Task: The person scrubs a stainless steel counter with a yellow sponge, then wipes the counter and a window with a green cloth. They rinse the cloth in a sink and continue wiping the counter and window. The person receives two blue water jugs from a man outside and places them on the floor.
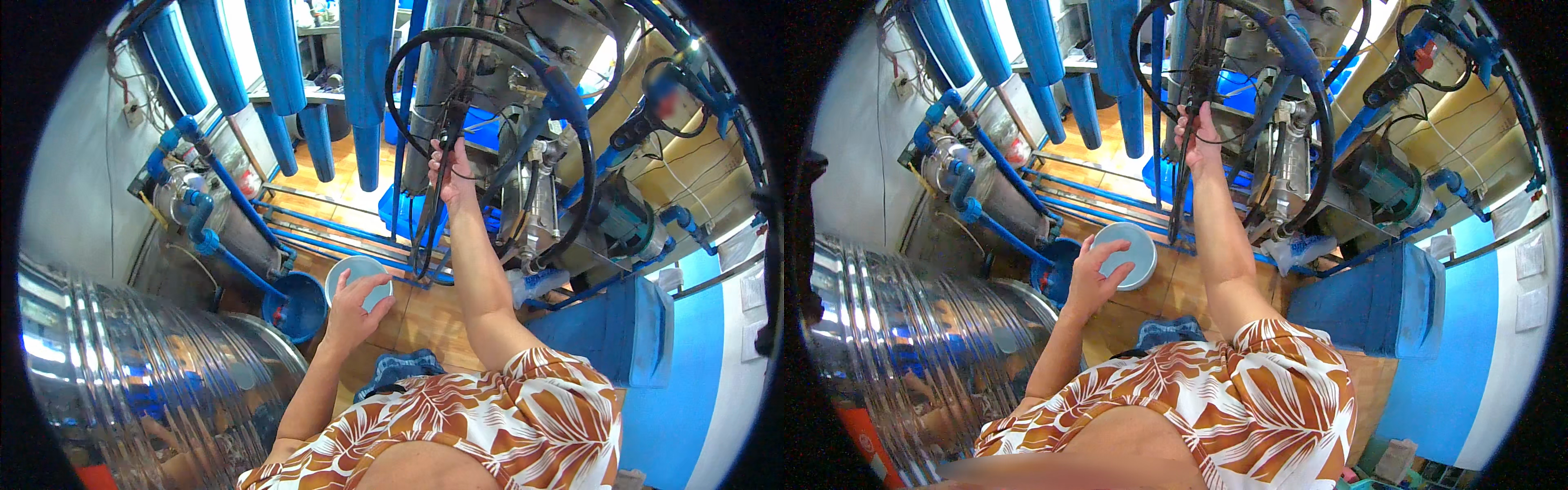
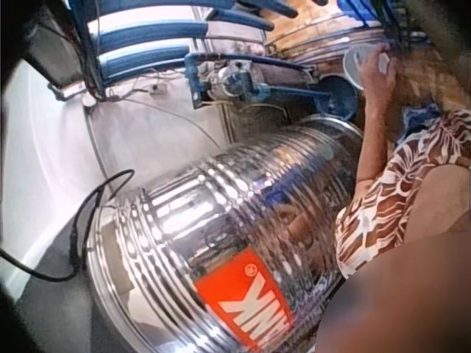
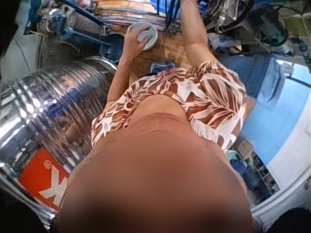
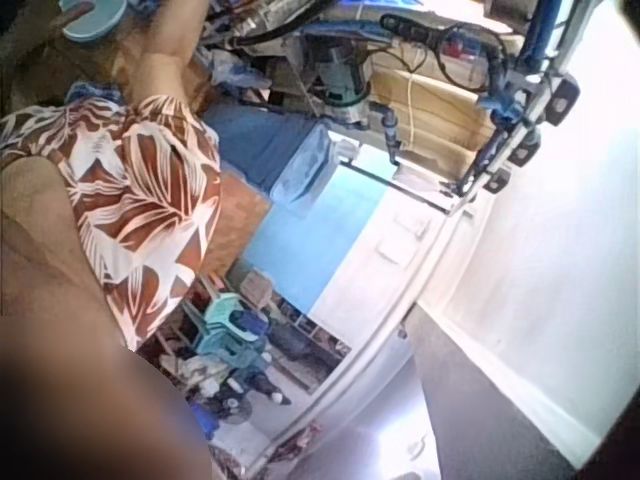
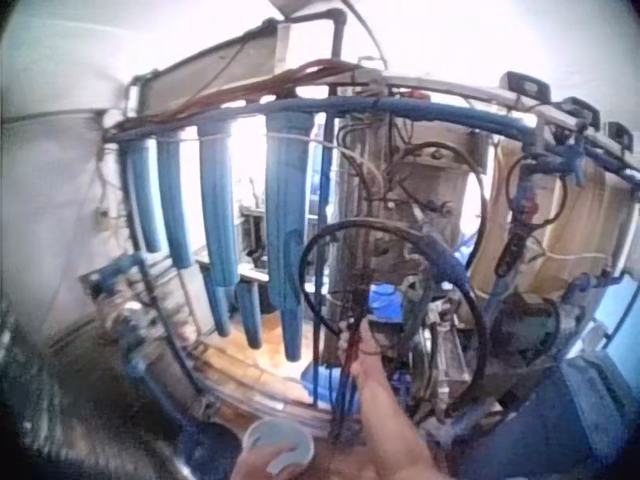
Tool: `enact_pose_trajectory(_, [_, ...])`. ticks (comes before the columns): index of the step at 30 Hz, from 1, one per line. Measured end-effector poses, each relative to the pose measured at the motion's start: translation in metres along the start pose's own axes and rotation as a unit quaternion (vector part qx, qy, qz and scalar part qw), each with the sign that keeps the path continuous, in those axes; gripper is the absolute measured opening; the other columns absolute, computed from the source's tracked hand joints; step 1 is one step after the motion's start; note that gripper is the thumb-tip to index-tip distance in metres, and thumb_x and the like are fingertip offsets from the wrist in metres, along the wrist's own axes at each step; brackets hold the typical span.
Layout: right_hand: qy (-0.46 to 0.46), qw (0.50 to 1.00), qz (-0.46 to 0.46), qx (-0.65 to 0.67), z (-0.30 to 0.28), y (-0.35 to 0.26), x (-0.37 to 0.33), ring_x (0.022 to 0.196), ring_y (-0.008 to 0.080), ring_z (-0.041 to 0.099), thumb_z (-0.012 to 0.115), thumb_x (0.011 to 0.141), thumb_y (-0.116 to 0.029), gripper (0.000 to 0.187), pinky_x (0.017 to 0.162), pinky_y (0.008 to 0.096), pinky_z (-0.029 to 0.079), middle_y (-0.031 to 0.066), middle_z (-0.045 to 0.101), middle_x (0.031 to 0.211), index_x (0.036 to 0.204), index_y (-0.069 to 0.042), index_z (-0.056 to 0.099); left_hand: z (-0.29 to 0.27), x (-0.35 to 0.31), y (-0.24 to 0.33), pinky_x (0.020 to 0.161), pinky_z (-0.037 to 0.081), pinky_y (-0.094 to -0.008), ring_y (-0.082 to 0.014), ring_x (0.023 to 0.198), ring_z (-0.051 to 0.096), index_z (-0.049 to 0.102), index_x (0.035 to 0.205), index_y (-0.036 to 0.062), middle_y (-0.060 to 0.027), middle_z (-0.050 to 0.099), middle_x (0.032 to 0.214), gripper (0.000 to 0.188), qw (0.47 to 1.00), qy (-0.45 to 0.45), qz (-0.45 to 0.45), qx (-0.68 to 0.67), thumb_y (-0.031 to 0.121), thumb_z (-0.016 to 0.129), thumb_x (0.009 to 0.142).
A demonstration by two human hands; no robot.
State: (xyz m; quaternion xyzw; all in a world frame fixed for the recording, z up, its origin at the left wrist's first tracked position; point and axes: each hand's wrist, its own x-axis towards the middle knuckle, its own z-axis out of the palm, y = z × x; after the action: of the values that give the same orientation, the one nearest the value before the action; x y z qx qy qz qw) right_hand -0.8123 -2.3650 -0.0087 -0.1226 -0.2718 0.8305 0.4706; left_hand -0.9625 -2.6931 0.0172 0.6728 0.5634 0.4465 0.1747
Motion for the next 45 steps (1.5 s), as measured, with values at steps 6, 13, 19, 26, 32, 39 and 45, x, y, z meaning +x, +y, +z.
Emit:
enact_pose_trajectory(6, [0.001, 0.995, 0.026, 0.097, -0.006, 0.003, 0.01, 0.062, 0.0154, 0.058, 0.063, 0.088, -0.05, 0.048, 0.056, 0.0281, 0.049, 0.0022, 0.059, 0.069, 0.1, -0.004, 0.062, 0.005, 0.02, 0.002, 0.107, 0.031, -0.047, -0.0251, 0.095, 0.065, 0.066, 0.106, 0.0088, -0.0076, 0.07, 0.1, 0.03, 0.999, -0.001, 0.037, 0.008, 0.018, 0.074, 0.079])
enact_pose_trajectory(13, [0.001, 0.995, 0.013, 0.098, -0.007, 0.004, 0.011, 0.055, 0.0114, 0.052, 0.058, 0.094, -0.043, 0.041, 0.051, 0.0247, 0.04, 0.0019, 0.057, 0.07, 0.098, -0.003, 0.057, 0.014, 0.042, 0.014, 0.102, 0.036, -0.0468, -0.0252, 0.093, 0.066, 0.067, 0.103, 0.0082, -0.0088, 0.07, 0.095, 0.026, 0.998, 0.016, 0.053, 0.029, 0.017, 0.073, 0.08])
enact_pose_trajectory(19, [0.017, 0.994, -0.053, 0.094, 0.0, 0.014, 0.002, 0.048, 0.0088, 0.048, 0.067, 0.088, -0.04, 0.041, 0.043, 0.0195, 0.038, -0.0025, 0.05, 0.061, 0.094, -0.001, 0.057, 0.033, 0.118, 0.009, 0.072, 0.05, -0.0303, -0.0182, 0.077, 0.066, 0.069, 0.095, 0.0034, -0.0119, 0.069, 0.087, 0.014, 0.993, 0.102, 0.008, -0.055, 0.009, 0.069, 0.082])
enact_pose_trajectory(26, [0.025, 0.993, -0.105, 0.039, -0.004, 0.027, -0.008, 0.049, 0.0063, 0.047, 0.063, 0.092, -0.037, 0.034, 0.042, 0.0183, 0.035, -0.0054, 0.051, 0.061, 0.091, -0.003, 0.059, 0.065, 0.243, -0.018, 0.064, 0.051, -0.0315, -0.0196, 0.07, 0.067, 0.073, 0.092, 0.005, -0.0102, 0.07, 0.079, 0.02, 0.988, 0.153, -0.026, -0.014, 0.021, 0.068, 0.081])
enact_pose_trajectory(32, [0.207, 0.977, 0.04, -0.031, -0.013, 0.111, -0.105, 0.049, 0.011, 0.047, 0.054, 0.096, -0.035, 0.033, 0.043, 0.0232, 0.037, 0.0019, 0.055, 0.067, 0.092, -0.003, 0.058, 0.093, 0.293, -0.032, 0.065, 0.051, -0.0355, -0.0246, 0.071, 0.068, 0.073, 0.082, 0.0045, -0.015, 0.069, 0.074, 0.038, 0.985, 0.084, -0.111, 0.105, 0.04, 0.061, 0.085])
enact_pose_trajectory(39, [0.183, 0.978, -0.013, -0.104, -0.001, 0.088, -0.182, 0.059, 0.0136, 0.051, 0.047, 0.099, -0.04, 0.04, 0.055, 0.0268, 0.042, 0.0044, 0.056, 0.075, 0.099, -0.001, 0.057, 0.12, 0.319, -0.032, 0.046, 0.034, -0.0264, -0.0111, 0.056, 0.054, 0.067, 0.091, -0.0001, -0.0053, 0.064, 0.072, 0.049, 0.893, -0.027, -0.271, -0.357, 0.048, 0.061, 0.087])
enact_pose_trajectory(45, [0.154, 0.967, -0.018, -0.202, 0.015, 0.076, -0.235, 0.064, 0.0132, 0.052, 0.042, 0.1, -0.042, 0.043, 0.059, 0.0275, 0.043, 0.0041, 0.056, 0.076, 0.101, -0.002, 0.057, 0.133, 0.327, -0.037, 0.046, 0.036, -0.0237, -0.0095, 0.051, 0.05, 0.061, 0.077, 0.0065, -0.0006, 0.056, 0.064, 0.028, 0.861, 0.034, -0.263, -0.434, 0.03, 0.062, 0.091])
